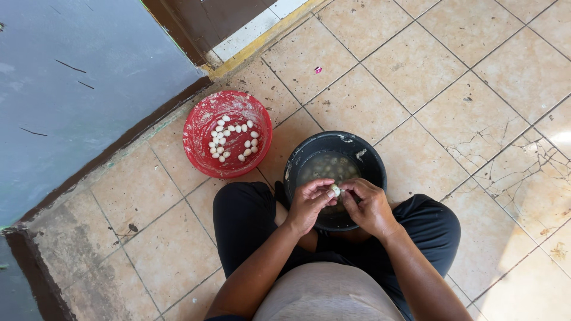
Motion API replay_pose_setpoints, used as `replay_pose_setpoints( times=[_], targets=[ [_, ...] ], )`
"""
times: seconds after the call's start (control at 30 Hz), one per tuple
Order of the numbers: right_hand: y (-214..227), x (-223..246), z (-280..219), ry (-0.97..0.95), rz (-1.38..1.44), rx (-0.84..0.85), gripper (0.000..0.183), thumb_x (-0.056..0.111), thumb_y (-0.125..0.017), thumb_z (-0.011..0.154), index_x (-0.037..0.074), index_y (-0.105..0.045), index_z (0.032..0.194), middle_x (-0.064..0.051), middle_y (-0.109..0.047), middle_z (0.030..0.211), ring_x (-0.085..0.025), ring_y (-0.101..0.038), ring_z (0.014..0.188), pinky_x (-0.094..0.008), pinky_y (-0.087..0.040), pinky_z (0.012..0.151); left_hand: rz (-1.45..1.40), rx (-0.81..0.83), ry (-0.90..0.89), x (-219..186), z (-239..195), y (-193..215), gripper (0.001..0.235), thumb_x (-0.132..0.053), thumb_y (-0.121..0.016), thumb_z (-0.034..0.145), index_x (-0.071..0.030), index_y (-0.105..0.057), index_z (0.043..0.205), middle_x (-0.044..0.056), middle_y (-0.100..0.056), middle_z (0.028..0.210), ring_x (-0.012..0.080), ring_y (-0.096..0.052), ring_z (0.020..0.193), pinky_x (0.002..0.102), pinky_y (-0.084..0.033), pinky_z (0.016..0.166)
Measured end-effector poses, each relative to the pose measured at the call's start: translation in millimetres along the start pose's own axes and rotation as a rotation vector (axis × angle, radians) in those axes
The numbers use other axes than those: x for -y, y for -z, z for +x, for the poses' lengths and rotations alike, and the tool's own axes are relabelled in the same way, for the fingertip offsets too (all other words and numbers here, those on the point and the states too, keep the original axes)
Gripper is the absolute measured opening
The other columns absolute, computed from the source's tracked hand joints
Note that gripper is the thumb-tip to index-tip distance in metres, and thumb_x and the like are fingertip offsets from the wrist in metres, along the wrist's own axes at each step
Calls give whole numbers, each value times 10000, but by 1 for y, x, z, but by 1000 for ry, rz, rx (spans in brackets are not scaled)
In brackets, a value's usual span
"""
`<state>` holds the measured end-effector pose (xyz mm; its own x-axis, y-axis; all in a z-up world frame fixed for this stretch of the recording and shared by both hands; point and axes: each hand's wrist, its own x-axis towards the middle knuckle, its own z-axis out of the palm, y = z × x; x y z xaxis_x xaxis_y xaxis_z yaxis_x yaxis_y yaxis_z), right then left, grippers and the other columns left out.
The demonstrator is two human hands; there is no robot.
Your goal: The person sits on the floor and peels small white eggs by hand. They remove the shells over a black bucket of water and place the peeled eggs into a red bowl.
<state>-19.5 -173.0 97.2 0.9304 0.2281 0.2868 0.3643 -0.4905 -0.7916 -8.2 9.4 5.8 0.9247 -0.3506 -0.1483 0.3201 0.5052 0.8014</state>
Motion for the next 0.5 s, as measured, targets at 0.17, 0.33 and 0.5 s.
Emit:
replay_pose_setpoints(
  times=[0.17,0.33,0.5],
  targets=[
    [1,7,5,-28,-40,40,150,9,-702,889,5,-695,1039,-118,-737,966,-203,-759,806,-294,-606,653,60,23,-29,-2,2,3,232,-40,-699,976,12,-640,1195,90,-696,1073,150,-690,977,317,-613,844],
    [-3,6,16,-75,-100,15,111,12,-711,874,12,-679,980,-99,-733,891,-189,-757,716,-285,-598,579,86,24,-47,-4,10,1,219,-40,-705,985,17,-642,1187,95,-695,1066,151,-688,966,319,-612,841],
    [-16,-17,18,-166,-87,-5,123,18,-729,864,15,-634,942,-94,-712,847,-148,-703,644,-269,-560,550,-19,36,44,-9,16,6,229,-56,-675,989,10,-631,1203,89,-702,1097,156,-696,1010,346,-630,889]
  ],
)
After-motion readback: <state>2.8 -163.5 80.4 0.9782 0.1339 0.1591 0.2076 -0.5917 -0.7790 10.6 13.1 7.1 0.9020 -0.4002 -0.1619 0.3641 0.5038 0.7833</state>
